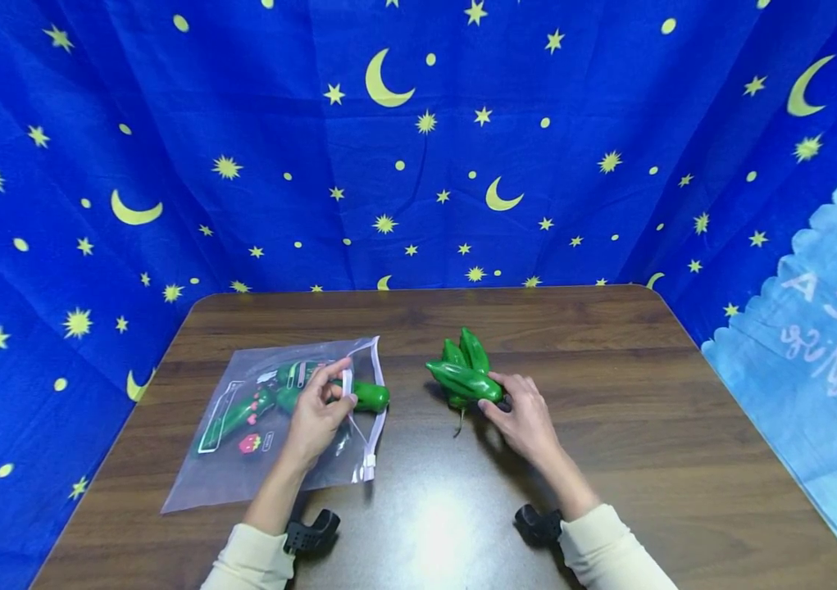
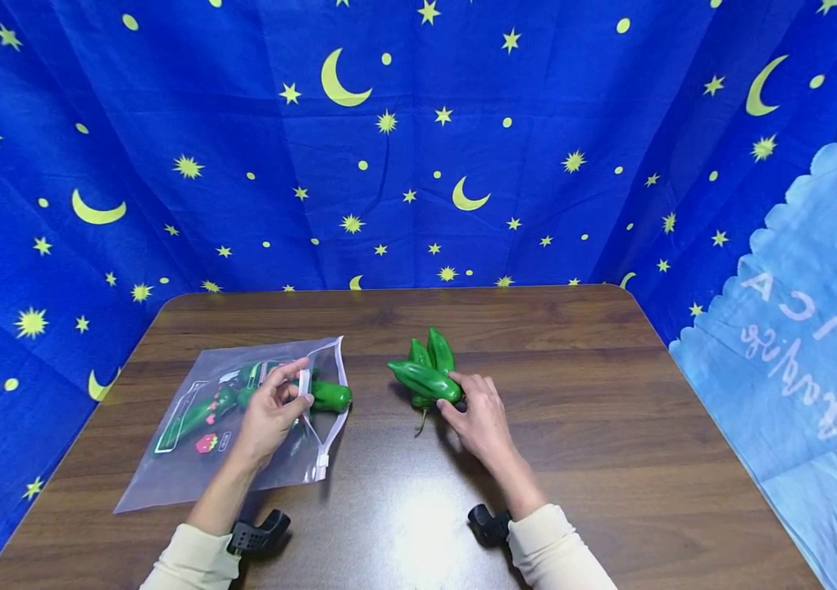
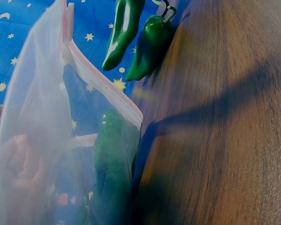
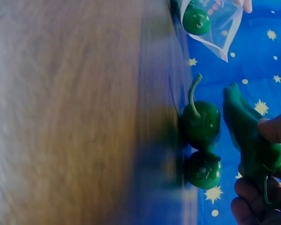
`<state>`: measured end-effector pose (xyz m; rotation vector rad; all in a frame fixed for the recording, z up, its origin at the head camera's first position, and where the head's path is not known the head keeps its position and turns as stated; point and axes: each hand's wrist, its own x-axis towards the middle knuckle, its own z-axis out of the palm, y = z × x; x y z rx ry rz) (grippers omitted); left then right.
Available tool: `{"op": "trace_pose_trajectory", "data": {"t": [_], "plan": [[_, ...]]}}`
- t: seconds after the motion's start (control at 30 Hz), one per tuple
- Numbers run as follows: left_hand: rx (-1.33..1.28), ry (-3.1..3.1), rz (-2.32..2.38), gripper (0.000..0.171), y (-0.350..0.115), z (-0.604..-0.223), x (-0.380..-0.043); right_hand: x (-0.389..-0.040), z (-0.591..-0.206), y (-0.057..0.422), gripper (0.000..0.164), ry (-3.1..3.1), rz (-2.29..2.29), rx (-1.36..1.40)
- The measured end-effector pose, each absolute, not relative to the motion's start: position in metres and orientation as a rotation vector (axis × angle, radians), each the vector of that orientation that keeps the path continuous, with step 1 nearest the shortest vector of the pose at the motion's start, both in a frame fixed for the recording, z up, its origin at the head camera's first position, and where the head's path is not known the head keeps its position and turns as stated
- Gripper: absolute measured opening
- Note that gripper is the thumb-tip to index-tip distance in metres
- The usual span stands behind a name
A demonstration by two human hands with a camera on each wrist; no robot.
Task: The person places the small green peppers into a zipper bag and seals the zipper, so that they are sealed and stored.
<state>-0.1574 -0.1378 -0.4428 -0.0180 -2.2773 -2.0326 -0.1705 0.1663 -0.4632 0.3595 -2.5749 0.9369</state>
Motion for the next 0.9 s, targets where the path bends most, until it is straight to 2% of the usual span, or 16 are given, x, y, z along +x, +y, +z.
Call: {"op": "trace_pose_trajectory", "data": {"t": [0.9], "plan": [[-0.056, -2.263, -2.023, 0.058, -0.137, -0.444, -0.158, -0.165, -0.465, 0.126, 0.044, -2.552, 0.813, 0.684]]}}
